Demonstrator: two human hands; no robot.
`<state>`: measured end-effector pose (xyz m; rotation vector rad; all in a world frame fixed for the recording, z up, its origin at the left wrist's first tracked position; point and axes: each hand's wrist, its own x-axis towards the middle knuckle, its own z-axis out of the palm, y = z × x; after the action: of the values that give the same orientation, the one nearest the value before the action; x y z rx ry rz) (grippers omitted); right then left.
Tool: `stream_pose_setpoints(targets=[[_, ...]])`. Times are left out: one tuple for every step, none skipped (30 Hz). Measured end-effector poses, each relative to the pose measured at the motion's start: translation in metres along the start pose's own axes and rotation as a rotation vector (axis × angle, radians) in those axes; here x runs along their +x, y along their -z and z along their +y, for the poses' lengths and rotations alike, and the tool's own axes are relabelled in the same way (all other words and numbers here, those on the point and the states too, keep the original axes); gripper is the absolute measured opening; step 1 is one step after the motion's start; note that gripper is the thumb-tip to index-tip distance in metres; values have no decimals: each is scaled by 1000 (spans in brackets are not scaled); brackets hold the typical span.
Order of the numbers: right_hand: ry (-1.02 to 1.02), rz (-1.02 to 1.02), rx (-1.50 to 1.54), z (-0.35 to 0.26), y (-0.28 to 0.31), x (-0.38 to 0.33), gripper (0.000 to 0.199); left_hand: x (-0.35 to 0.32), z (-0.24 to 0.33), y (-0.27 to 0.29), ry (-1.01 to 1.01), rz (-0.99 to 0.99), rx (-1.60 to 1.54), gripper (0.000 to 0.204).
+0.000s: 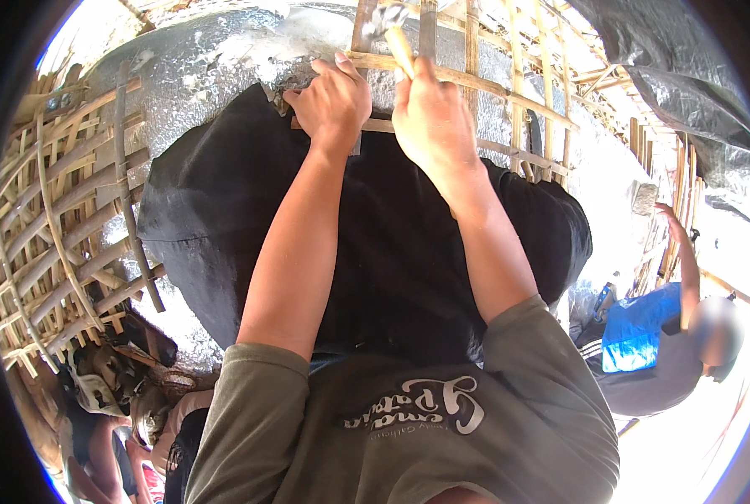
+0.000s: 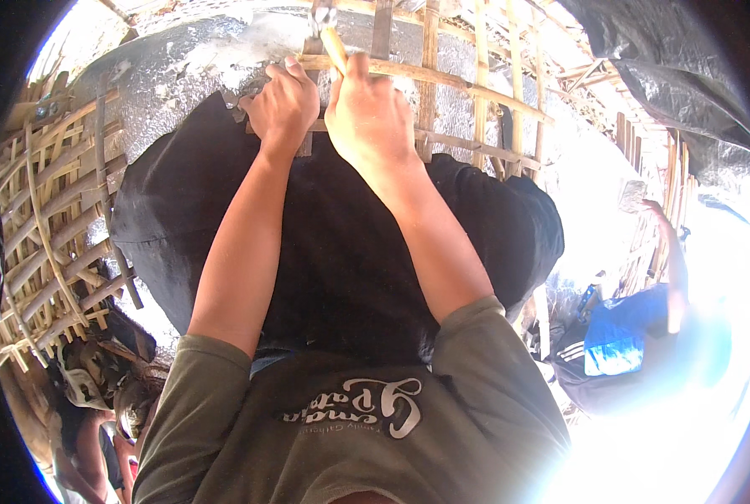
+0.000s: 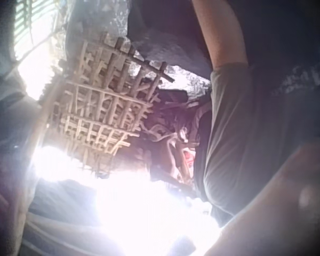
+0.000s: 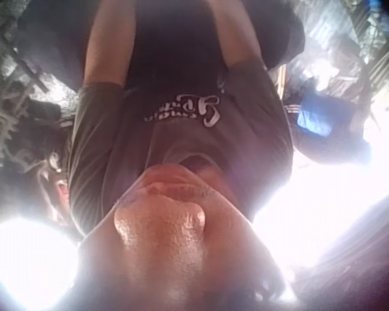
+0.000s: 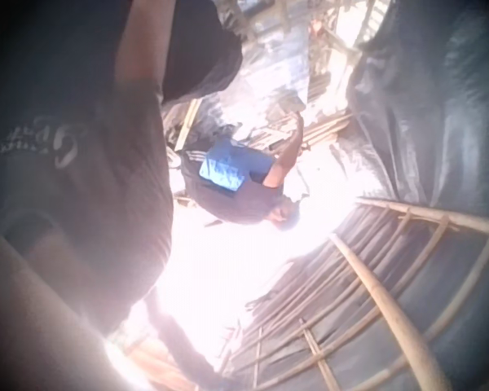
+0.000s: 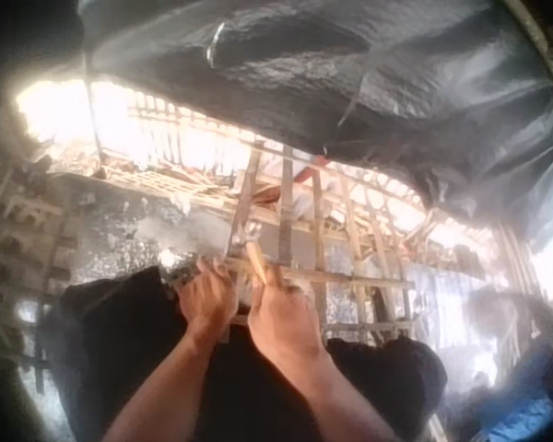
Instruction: The person hammers nails into a wooden lattice frame using a hammer, then lifts and repositions the frame to continue nailing. The work is performed on a black tarp-covered surface with another person visible in the background.
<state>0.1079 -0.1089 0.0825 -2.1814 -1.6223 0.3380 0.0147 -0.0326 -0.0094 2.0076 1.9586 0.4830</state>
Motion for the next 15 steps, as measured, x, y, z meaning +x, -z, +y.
stream_pose_setpoints(targets=[[6, 36, 31, -4, 7, 1, 23, 0, 1, 0, 10, -1, 12, 45], [23, 69, 94, -7, 13, 2, 23, 0, 1, -2, 2, 6, 25, 45], [17, 38, 79, -5, 9, 1, 23, 1, 1, -4, -6, 14, 38, 45], [11, 8, 65, -2, 1, -1, 23, 1, 0, -5, -13, 23, 51, 45], [6, -23, 51, 3, -9, -2, 23, 0, -2, -5, -17, 15, 39, 45], [5, -110, -40, 9, -25, -3, 24, 2, -3, -4, -20, 14, 20, 45], [-6, -103, -46, 16, -32, -4, 25, 3, -3, -3, -24, 13, 0, 45], [10, -115, -40, 16, -27, -3, 25, -1, -4, -4, -66, 49, 64, 45], [26, -128, -35, 15, -22, -2, 25, 1, -4, -4, -47, 48, 48, 45], [23, -96, -25, 10, -17, -1, 24, 3, -3, -5, -28, 46, 32, 45], [13, -72, -17, 4, -11, -3, 24, 1, -3, -4, -8, 34, 16, 45], [6, -42, -8, -2, -5, -2, 23, -1, -2, -1, 24, -9, 6, 45], [17, 16, 41, -9, 6, 1, 21, 2, 0, 0, 22, -17, 19, 46], [12, 65, 88, -17, 18, -1, 20, 0, 0, 1, 20, -43, 37, 46], [20, 125, 135, -22, 25, 0, 18, 3, 1, 2, 15, -52, 49, 47]])
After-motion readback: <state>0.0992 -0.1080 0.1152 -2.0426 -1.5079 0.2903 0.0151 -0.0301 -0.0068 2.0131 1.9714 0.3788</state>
